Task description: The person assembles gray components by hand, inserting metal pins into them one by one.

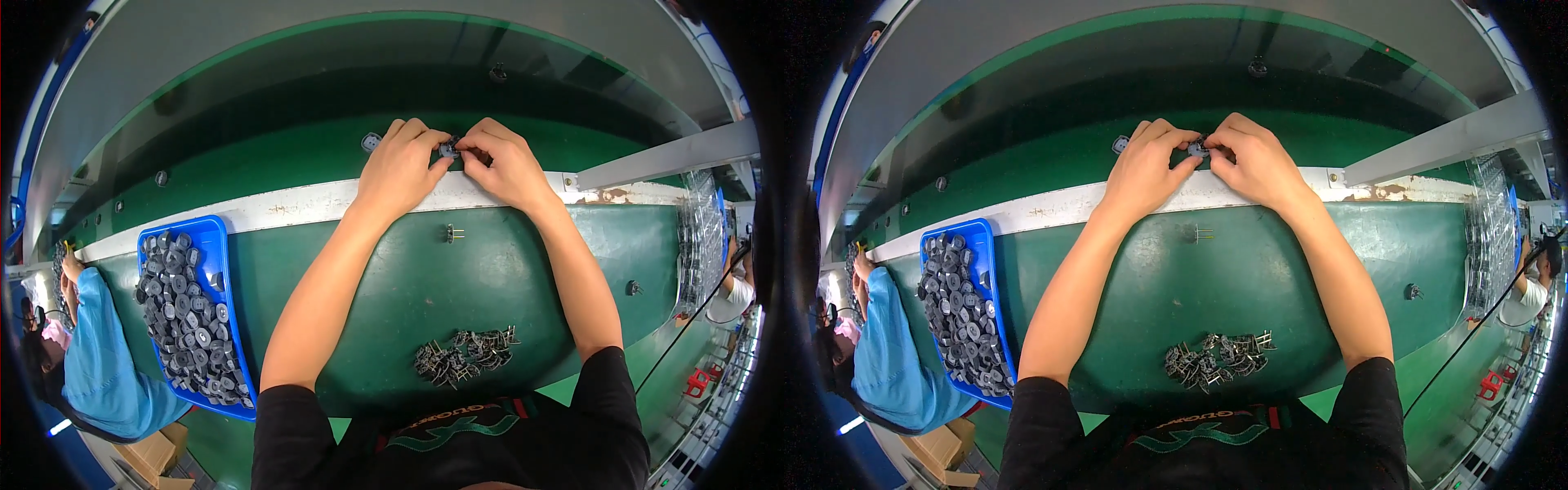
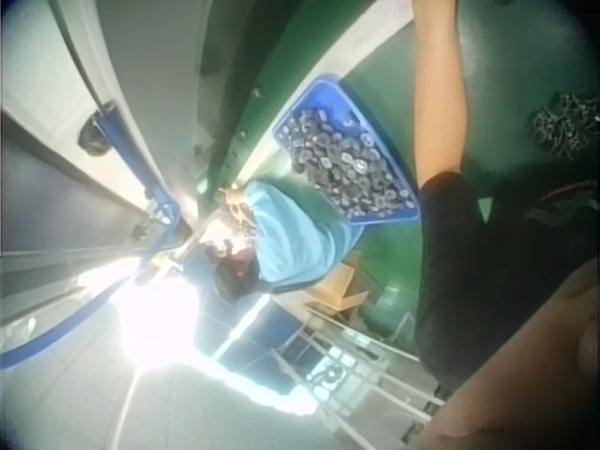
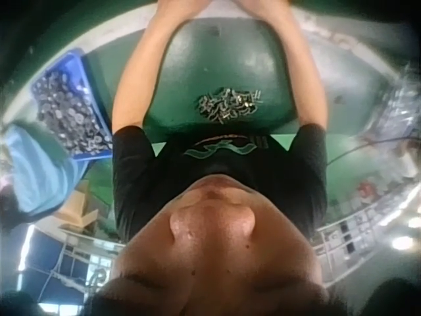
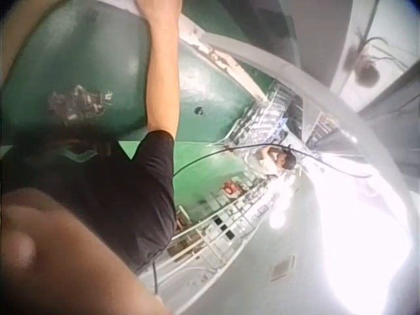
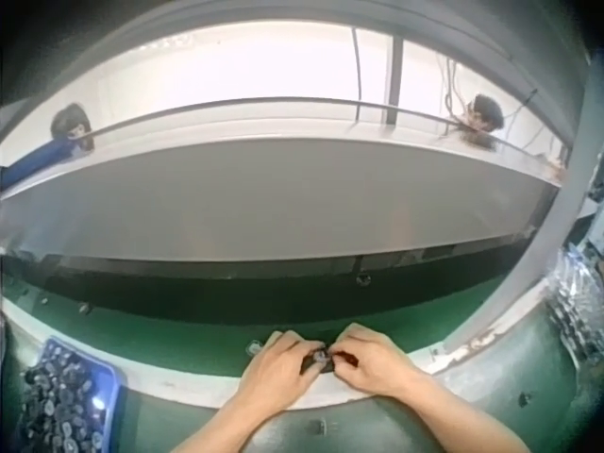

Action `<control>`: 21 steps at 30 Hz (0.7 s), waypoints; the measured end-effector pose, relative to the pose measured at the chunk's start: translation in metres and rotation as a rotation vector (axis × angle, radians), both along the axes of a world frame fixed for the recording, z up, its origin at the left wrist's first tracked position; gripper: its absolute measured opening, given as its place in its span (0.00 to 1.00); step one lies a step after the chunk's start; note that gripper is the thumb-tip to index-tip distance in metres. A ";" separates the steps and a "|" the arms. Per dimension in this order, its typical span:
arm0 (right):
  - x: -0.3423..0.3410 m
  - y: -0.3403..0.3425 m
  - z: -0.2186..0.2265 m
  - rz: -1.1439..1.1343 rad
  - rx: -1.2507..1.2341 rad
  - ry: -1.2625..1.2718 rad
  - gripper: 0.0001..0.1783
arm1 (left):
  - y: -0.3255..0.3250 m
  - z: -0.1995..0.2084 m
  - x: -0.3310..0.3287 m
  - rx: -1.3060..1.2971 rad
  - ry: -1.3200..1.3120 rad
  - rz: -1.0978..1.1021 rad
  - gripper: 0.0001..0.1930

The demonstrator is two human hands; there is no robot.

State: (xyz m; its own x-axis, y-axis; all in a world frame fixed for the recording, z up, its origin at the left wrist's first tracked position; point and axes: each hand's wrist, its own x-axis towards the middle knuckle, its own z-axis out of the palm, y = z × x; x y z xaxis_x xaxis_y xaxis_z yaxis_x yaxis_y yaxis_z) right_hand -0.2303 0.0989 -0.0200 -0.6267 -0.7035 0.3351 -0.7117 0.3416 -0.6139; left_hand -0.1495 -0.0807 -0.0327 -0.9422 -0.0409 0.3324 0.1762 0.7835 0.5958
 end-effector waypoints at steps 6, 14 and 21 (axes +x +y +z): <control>0.000 0.000 -0.002 -0.047 -0.027 0.131 0.09 | 0.001 0.000 0.000 0.005 0.023 -0.001 0.14; 0.006 -0.006 -0.003 -0.184 -0.119 -0.043 0.11 | 0.003 0.000 0.000 -0.017 0.035 -0.005 0.14; 0.003 -0.011 0.003 -0.081 0.012 0.174 0.20 | 0.003 0.001 -0.001 -0.008 0.010 -0.005 0.14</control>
